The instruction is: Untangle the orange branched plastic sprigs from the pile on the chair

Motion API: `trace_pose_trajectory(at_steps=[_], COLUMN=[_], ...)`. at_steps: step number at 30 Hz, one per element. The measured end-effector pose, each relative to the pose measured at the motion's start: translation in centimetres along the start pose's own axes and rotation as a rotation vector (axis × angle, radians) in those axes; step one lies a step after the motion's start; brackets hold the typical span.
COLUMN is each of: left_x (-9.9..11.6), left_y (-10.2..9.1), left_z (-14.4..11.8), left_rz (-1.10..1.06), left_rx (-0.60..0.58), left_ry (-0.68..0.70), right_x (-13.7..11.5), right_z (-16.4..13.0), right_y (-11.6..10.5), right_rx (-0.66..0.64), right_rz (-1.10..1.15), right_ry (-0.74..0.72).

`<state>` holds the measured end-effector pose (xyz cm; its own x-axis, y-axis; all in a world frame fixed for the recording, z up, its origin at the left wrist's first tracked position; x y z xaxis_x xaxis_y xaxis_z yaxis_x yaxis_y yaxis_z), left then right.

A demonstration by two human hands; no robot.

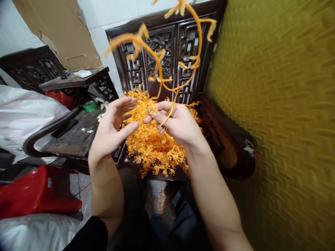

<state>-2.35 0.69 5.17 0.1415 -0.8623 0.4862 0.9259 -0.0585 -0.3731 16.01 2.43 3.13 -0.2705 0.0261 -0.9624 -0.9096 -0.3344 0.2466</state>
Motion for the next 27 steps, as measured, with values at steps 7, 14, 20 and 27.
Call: trace_pose_trajectory(at_steps=[7,14,20,27], left_x=[0.4,-1.7,-1.8,-4.3], left_y=[2.2,1.4,2.5,-2.9], left_z=[1.1,0.4,0.7,-0.7], left_rz=[0.031,-0.217,-0.277,-0.314], left_rx=[0.047,0.282,0.489,0.858], left_ry=[0.028,-0.166,-0.194,-0.241], right_x=[0.4,0.5,0.8,-0.3], right_z=[0.0,-0.5,0.1,-1.3], right_y=[0.3,0.4,0.5,-1.1], right_rx=[0.003,-0.035,-0.045,-0.036], right_rz=[-0.073,-0.267,-0.240,-0.234], right_ry=[0.010,0.039,0.057,0.055])
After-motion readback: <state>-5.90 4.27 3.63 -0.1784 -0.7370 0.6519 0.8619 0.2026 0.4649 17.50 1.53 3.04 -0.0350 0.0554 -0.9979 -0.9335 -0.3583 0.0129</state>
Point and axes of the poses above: each hand's wrist, its own z-axis towards the middle knuckle, its own y-axis out of the palm, x = y × z, the point moved 6 cm from there along z, towards the middle knuckle, and after that the axes turned 13 degrees about y, right-handed, at the moved point
